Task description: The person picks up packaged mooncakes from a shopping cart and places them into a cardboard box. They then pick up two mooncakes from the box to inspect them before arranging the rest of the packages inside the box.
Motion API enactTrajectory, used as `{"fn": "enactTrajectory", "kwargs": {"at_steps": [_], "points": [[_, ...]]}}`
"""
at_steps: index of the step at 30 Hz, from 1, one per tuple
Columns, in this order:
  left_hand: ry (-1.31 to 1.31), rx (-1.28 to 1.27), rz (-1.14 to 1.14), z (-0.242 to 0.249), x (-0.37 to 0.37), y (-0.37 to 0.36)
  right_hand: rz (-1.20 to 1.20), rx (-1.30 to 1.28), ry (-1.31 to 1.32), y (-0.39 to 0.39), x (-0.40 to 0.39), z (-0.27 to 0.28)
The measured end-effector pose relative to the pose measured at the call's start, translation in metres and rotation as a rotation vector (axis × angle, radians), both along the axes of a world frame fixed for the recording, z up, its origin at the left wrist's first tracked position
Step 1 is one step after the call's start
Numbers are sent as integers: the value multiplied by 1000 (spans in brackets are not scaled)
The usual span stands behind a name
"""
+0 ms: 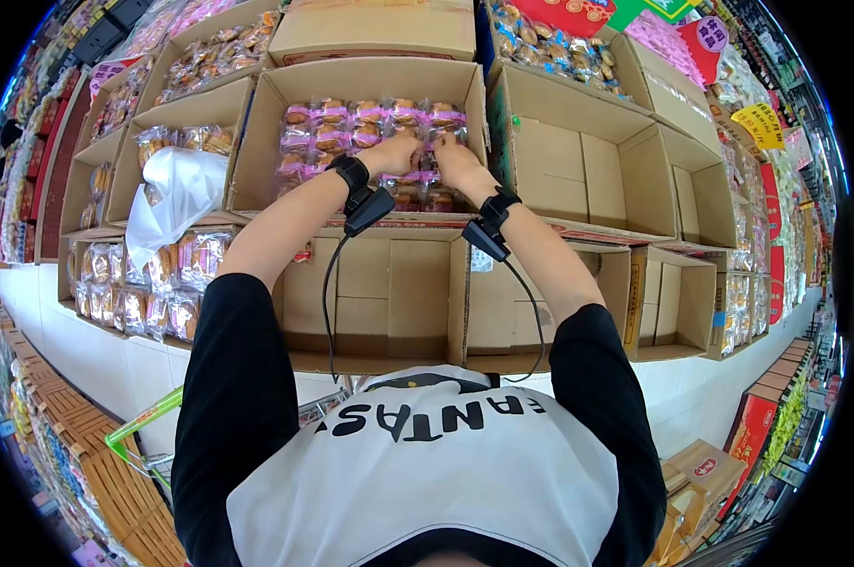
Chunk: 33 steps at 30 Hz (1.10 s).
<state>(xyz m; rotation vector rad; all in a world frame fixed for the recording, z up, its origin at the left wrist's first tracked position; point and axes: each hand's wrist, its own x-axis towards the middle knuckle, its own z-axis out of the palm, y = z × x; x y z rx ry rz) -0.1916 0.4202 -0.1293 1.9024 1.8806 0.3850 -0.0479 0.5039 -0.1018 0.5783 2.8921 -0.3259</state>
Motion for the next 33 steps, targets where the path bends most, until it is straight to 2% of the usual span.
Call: {"fn": "enactTrajectory", "kwargs": {"at_steps": [4, 6, 8, 10, 12, 17, 22, 28, 30, 31, 33], "points": [[-66, -61, -27, 13, -2, 0, -42, -3, 25, -3, 2, 6], [-135, -225, 43, 24, 0, -1, -37, -5, -1, -2, 2, 6], [-146, -248, 67, 21, -5, -2, 77, 4, -39, 3, 2, -3], [-157, -273, 93, 34, -1, -6, 55, 17, -35, 3, 0, -6], [-264, -490, 133, 48, 2, -13, 35, 28, -29, 2, -1, -9], [-235, -518, 115, 30, -4, -13, 51, -5, -88, 3, -3, -6], [-261, -531, 112, 37, -2, -15, 55, -8, -65, 3, -4, -9], [-480, -571, 208, 62, 0, -28, 49, -27, -89, 4, -4, -8], [-443, -378, 127, 63, -2, -32, 45, -18, -58, 3, -2, -6], [-436, -376, 131, 69, -3, -33, 39, -15, -73, 4, -2, -4], [-559, -276, 292, 83, -4, -38, 37, -36, -129, 1, 0, 10]]}}
